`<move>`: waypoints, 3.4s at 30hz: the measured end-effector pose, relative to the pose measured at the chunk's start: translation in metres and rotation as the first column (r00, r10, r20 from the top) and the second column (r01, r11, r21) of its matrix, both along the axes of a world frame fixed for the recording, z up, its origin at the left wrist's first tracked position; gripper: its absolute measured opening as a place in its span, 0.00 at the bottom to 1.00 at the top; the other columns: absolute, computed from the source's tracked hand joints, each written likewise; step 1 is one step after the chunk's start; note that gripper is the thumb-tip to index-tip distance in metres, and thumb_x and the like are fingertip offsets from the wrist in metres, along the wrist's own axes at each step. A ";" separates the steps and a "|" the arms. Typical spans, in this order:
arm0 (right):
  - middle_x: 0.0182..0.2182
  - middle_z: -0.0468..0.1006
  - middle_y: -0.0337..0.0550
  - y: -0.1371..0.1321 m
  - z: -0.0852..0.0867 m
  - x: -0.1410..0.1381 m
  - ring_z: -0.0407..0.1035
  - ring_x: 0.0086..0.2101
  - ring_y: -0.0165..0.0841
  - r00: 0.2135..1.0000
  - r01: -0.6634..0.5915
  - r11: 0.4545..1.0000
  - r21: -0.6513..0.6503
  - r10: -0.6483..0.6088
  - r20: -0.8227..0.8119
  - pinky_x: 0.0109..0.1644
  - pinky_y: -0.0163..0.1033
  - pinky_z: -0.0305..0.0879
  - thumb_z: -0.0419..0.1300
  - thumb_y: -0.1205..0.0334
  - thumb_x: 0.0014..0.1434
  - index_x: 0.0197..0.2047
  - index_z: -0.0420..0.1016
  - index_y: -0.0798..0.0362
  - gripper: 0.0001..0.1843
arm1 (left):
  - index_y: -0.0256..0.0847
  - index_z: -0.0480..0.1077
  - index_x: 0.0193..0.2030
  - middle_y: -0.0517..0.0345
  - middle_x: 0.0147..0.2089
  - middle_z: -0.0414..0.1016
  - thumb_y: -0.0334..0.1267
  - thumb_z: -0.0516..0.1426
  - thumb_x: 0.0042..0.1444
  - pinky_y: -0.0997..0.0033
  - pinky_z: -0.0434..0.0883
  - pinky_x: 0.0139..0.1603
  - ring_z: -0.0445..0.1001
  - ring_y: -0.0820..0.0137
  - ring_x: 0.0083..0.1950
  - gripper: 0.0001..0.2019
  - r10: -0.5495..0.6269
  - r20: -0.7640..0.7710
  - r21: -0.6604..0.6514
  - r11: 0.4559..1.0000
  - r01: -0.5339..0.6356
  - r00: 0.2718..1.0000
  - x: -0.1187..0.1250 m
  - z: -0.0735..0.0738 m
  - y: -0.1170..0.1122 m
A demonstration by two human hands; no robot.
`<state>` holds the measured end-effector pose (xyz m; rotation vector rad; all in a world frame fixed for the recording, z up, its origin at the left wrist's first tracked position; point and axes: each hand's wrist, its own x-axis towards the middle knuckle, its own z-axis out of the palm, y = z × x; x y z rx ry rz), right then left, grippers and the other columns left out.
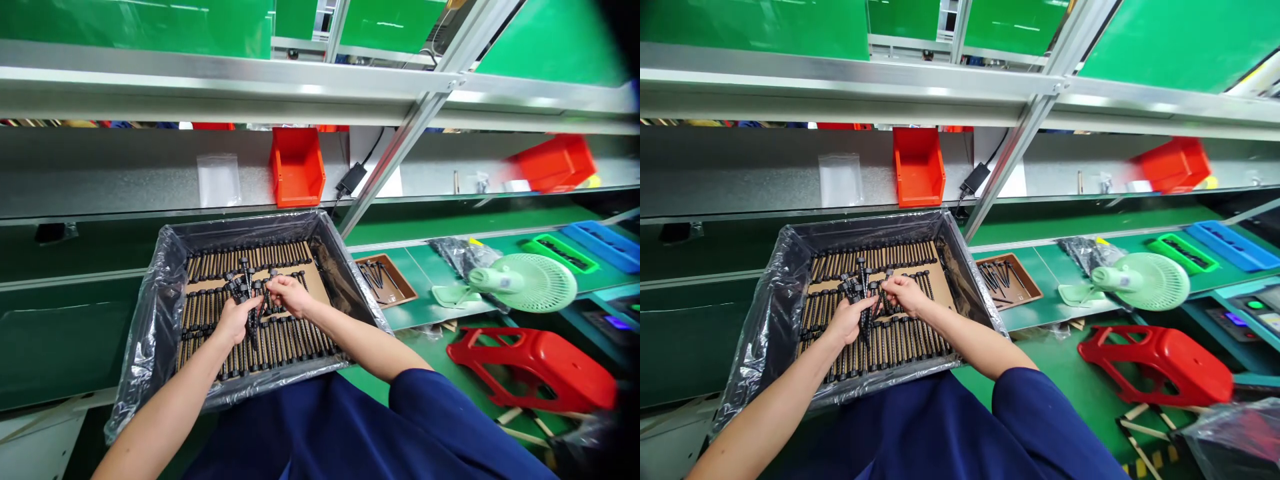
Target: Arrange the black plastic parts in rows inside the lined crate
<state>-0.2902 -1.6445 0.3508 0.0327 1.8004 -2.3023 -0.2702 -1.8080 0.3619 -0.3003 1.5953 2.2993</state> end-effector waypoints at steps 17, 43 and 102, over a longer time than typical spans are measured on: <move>0.31 0.81 0.45 0.147 -0.066 -0.043 0.73 0.34 0.31 0.970 -0.160 0.078 0.984 0.195 0.143 0.39 0.29 0.63 0.55 0.77 0.50 0.31 0.79 0.56 0.12 | 0.33 0.71 0.34 0.56 0.24 0.74 0.34 0.68 0.37 0.75 0.68 0.25 0.72 0.73 0.24 0.17 0.000 -0.006 0.045 0.999 0.000 1.000 0.000 0.001 -0.004; 0.28 0.80 0.52 0.122 -0.039 -0.045 0.74 0.39 0.41 0.980 -0.157 0.123 0.980 0.145 0.138 0.45 0.37 0.66 0.61 0.75 0.49 0.24 0.77 0.57 0.07 | 0.34 0.70 0.33 0.58 0.26 0.73 0.34 0.68 0.35 0.74 0.67 0.26 0.73 0.72 0.26 0.17 0.034 -0.018 0.050 0.998 -0.033 0.999 0.000 0.006 -0.004; 0.19 0.71 0.36 -0.006 -0.012 -0.003 0.64 0.20 0.25 0.975 -0.222 0.973 0.060 0.221 0.019 0.22 0.30 0.58 0.67 0.41 0.45 0.28 0.69 0.55 0.25 | 0.33 0.75 0.36 0.55 0.30 0.77 0.42 0.68 0.40 0.73 0.67 0.28 0.71 0.73 0.27 0.17 -0.108 -0.199 -0.098 0.991 0.090 0.974 0.006 -0.007 0.003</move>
